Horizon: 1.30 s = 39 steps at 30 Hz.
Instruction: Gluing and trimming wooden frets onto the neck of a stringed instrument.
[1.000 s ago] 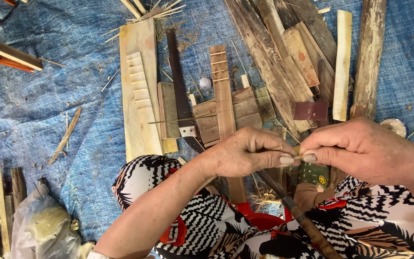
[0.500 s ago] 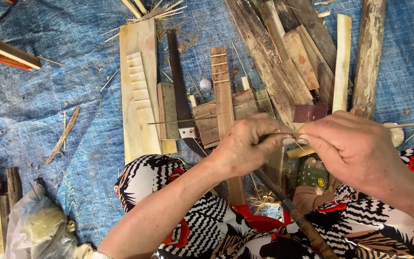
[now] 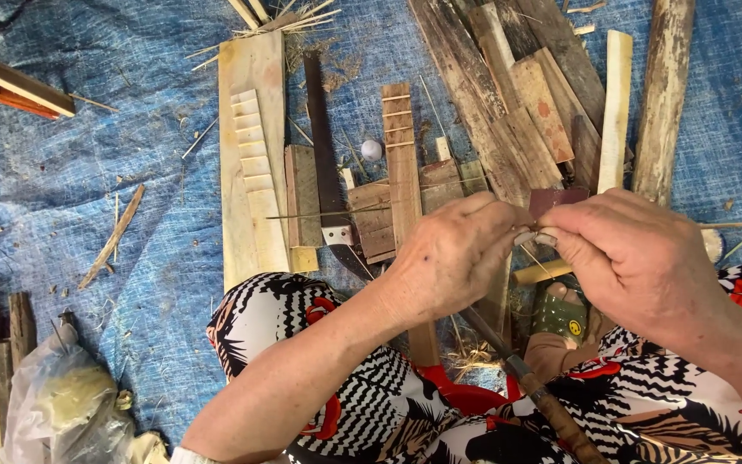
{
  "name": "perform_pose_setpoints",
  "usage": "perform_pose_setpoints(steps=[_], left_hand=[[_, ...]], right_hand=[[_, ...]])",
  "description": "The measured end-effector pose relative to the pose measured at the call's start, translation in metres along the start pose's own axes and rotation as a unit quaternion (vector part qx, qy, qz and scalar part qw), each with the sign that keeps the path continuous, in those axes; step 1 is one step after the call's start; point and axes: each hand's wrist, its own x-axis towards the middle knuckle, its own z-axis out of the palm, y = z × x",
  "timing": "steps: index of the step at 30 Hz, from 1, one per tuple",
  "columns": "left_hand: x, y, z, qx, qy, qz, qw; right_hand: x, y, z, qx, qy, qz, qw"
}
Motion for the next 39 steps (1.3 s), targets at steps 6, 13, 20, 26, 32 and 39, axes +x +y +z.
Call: perform_pose_setpoints(steps=[6, 13, 20, 26, 32, 39], left_hand=[[-0.002, 0.008, -0.001, -0.106, 0.045, -0.020, 0.993], [-0.002, 0.011, -0.004, -0.147, 0.015, -0.050, 0.988], [-0.002, -0.006, 0.002, -0.143, 0.042, -0.104, 0.983], [0.000, 0.013, -0.029, -0.274, 0.067, -0.167, 0.945], [-0.004, 0.016, -0.033, -0.357, 0.068, -0.152, 0.919], [-0.010, 0.017, -0.030, -0.412, 0.087, -0.187, 0.887]], right_hand=[[-0.002, -0.007, -0.003, -0.041, 0.061, -0.065, 0.995], [-0.005, -0.003, -0.005, -0.044, 0.058, -0.076, 0.994], [-0.035, 0.033, 0.015, 0.037, 0.231, -0.222, 0.947], [-0.055, 0.062, 0.148, 0.188, -0.134, 0.377, 0.897], [-0.059, 0.039, 0.231, 0.035, -0.460, 0.430, 0.776], [-0.087, 0.070, 0.273, 0.039, -0.400, 0.437, 0.805]])
